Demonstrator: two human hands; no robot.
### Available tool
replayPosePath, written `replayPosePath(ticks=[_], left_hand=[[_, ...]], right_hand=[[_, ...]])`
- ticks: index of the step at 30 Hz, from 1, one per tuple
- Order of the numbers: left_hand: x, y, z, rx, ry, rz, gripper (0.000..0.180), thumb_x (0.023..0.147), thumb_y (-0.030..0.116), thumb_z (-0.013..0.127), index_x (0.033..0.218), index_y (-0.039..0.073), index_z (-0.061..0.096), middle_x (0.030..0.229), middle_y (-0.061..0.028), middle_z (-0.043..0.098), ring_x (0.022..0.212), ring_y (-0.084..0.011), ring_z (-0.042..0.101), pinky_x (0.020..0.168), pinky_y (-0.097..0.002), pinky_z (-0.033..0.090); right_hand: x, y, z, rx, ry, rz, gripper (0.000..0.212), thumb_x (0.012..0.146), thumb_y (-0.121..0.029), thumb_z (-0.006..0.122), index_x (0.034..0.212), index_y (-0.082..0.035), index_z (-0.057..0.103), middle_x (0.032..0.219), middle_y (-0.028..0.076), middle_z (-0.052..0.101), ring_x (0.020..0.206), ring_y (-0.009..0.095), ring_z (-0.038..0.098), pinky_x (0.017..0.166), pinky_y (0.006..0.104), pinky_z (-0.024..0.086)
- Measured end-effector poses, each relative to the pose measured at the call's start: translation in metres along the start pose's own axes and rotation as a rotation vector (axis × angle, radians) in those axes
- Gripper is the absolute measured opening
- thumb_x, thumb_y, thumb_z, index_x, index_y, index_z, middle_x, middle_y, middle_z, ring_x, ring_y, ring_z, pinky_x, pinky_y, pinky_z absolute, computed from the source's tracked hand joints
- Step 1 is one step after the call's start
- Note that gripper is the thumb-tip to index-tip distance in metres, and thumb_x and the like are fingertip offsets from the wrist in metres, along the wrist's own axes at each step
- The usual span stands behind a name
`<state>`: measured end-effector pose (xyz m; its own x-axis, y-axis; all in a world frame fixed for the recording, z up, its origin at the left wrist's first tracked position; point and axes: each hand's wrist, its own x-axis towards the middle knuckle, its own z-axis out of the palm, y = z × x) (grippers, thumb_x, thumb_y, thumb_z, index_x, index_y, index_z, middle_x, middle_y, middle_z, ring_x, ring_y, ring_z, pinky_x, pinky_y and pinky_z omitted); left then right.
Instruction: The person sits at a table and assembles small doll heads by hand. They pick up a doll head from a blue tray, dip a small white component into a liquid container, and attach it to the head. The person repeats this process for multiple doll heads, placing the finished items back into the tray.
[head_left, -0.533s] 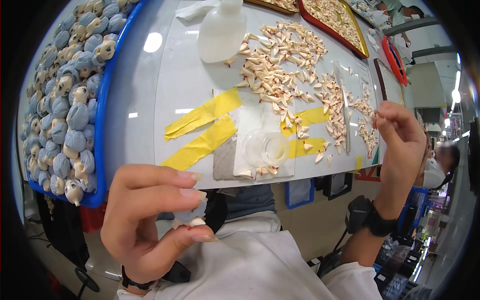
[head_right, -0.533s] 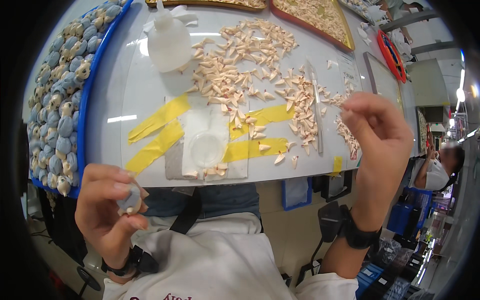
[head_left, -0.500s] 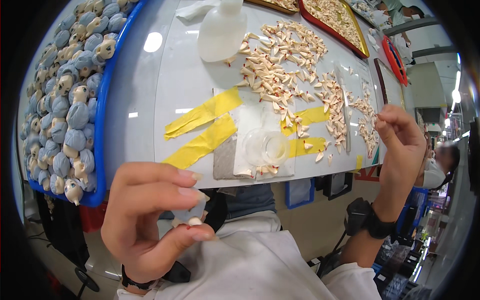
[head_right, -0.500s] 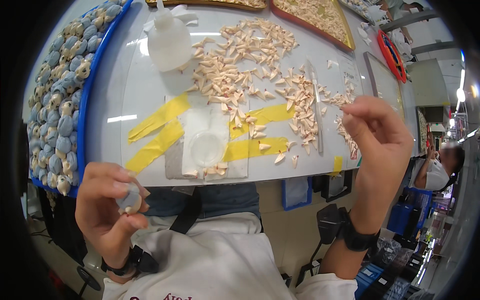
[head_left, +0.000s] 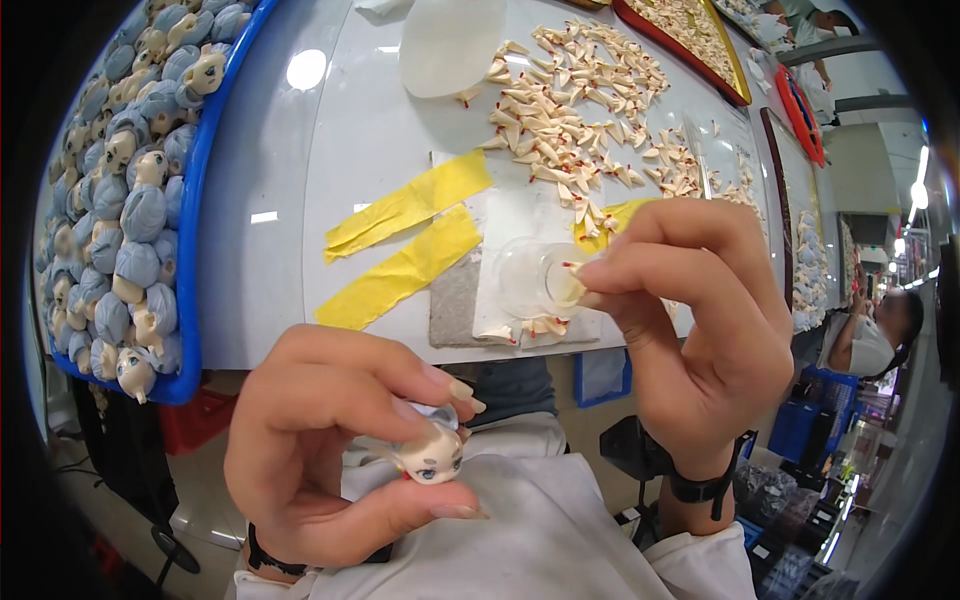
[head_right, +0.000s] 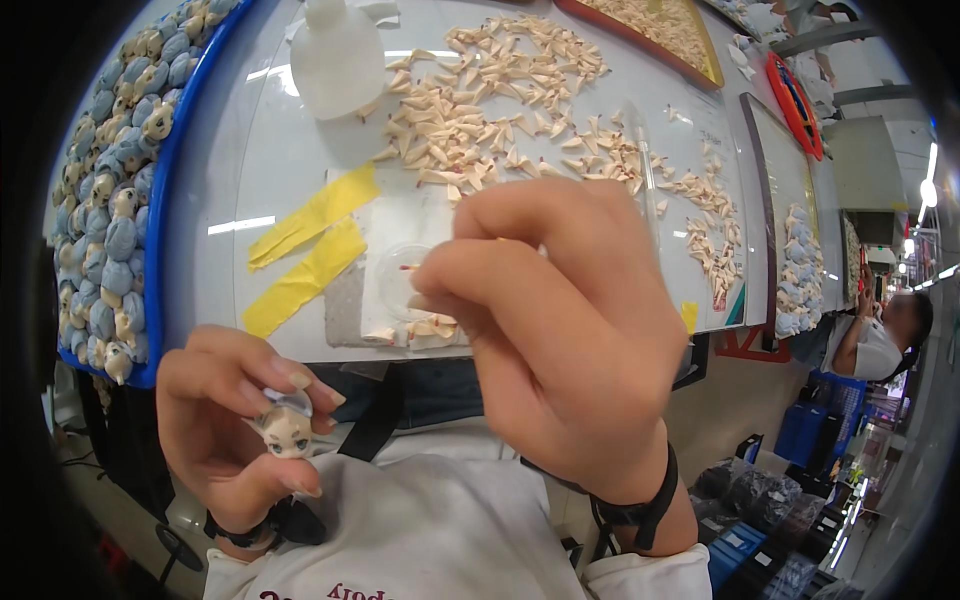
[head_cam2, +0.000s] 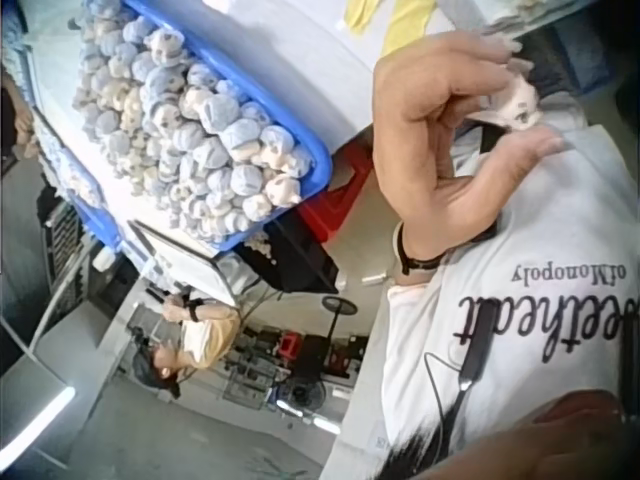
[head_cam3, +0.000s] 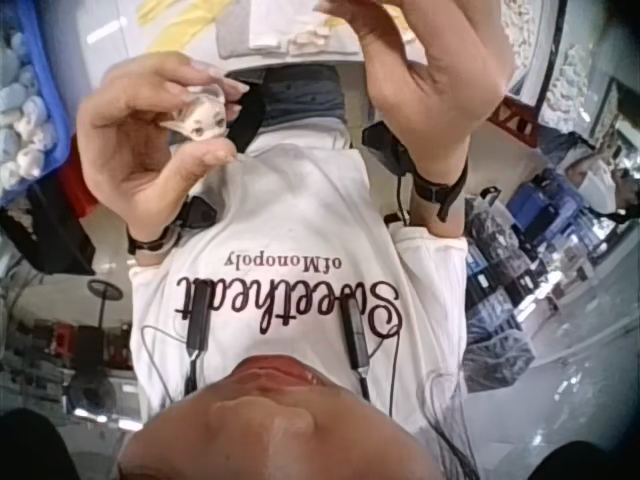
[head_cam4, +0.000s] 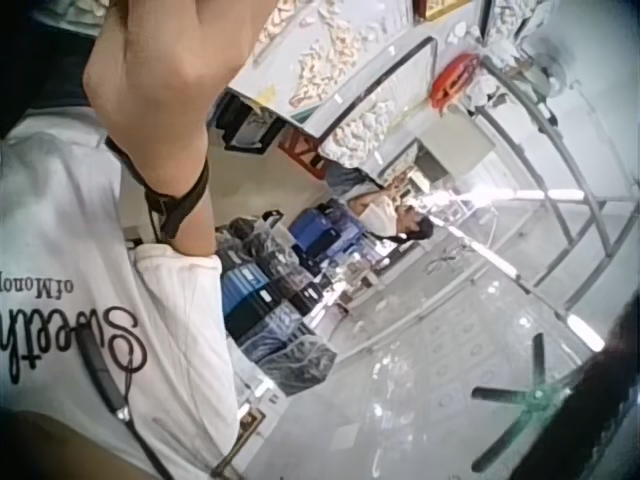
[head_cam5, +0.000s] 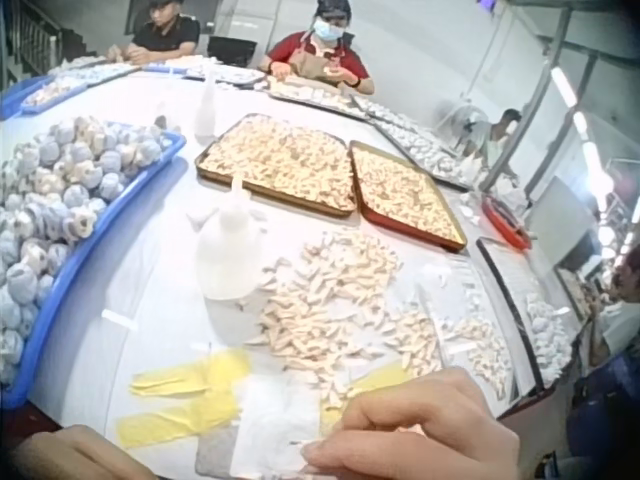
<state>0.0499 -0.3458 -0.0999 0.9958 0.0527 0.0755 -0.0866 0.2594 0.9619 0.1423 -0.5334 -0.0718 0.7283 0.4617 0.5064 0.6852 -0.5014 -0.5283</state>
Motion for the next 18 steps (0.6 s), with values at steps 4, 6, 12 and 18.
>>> replayPosePath(ticks=[4, 6, 12, 18], left_hand=[[0.016, -0.016, -0.020, 0.192, -0.276, 0.322, 0.035, 0.070, 0.024, 0.076, 0.089, 0.006, 0.052, 0.101, -0.0162, 0.048, 0.082, -0.0236, 0.058, 0.072, -0.0307, 0.050], [0.019, -0.021, -0.023, 0.156, -0.327, 0.337, 0.039, 0.071, 0.027, 0.076, 0.092, 0.005, 0.051, 0.103, -0.0161, 0.047, 0.083, -0.0242, 0.058, 0.072, -0.0303, 0.050], [0.010, -0.009, 0.003, -0.172, -0.070, -0.009, 0.048, 0.069, 0.023, 0.077, 0.101, 0.001, 0.048, 0.107, -0.0163, 0.045, 0.081, -0.0268, 0.063, 0.058, -0.0251, 0.054], [0.011, -0.010, 0.019, -0.196, 0.138, -0.049, 0.051, 0.070, 0.029, 0.076, 0.101, 0.000, 0.048, 0.093, -0.0126, 0.054, 0.071, -0.0159, 0.059, 0.057, -0.0230, 0.050]], right_hand=[[-0.004, 0.001, -0.005, -0.145, -0.016, -0.064, 0.021, 0.054, 0.010, 0.066, 0.070, -0.003, 0.063, 0.072, 0.007, 0.055, 0.068, 0.018, 0.050, 0.062, 0.0269, 0.039], [-0.004, -0.001, -0.003, -0.157, -0.030, -0.078, 0.020, 0.055, 0.010, 0.066, 0.070, -0.003, 0.063, 0.072, 0.006, 0.055, 0.068, 0.018, 0.050, 0.062, 0.0269, 0.039], [-0.002, -0.003, 0.001, -0.063, 0.011, -0.024, 0.016, 0.062, 0.005, 0.067, 0.075, -0.003, 0.061, 0.077, 0.008, 0.054, 0.068, 0.015, 0.048, 0.062, 0.0249, 0.038], [-0.014, -0.028, 0.001, 0.438, -0.077, 0.183, 0.012, 0.075, -0.006, 0.067, 0.080, -0.004, 0.056, 0.083, 0.010, 0.050, 0.069, 0.012, 0.048, 0.064, 0.0214, 0.040]])
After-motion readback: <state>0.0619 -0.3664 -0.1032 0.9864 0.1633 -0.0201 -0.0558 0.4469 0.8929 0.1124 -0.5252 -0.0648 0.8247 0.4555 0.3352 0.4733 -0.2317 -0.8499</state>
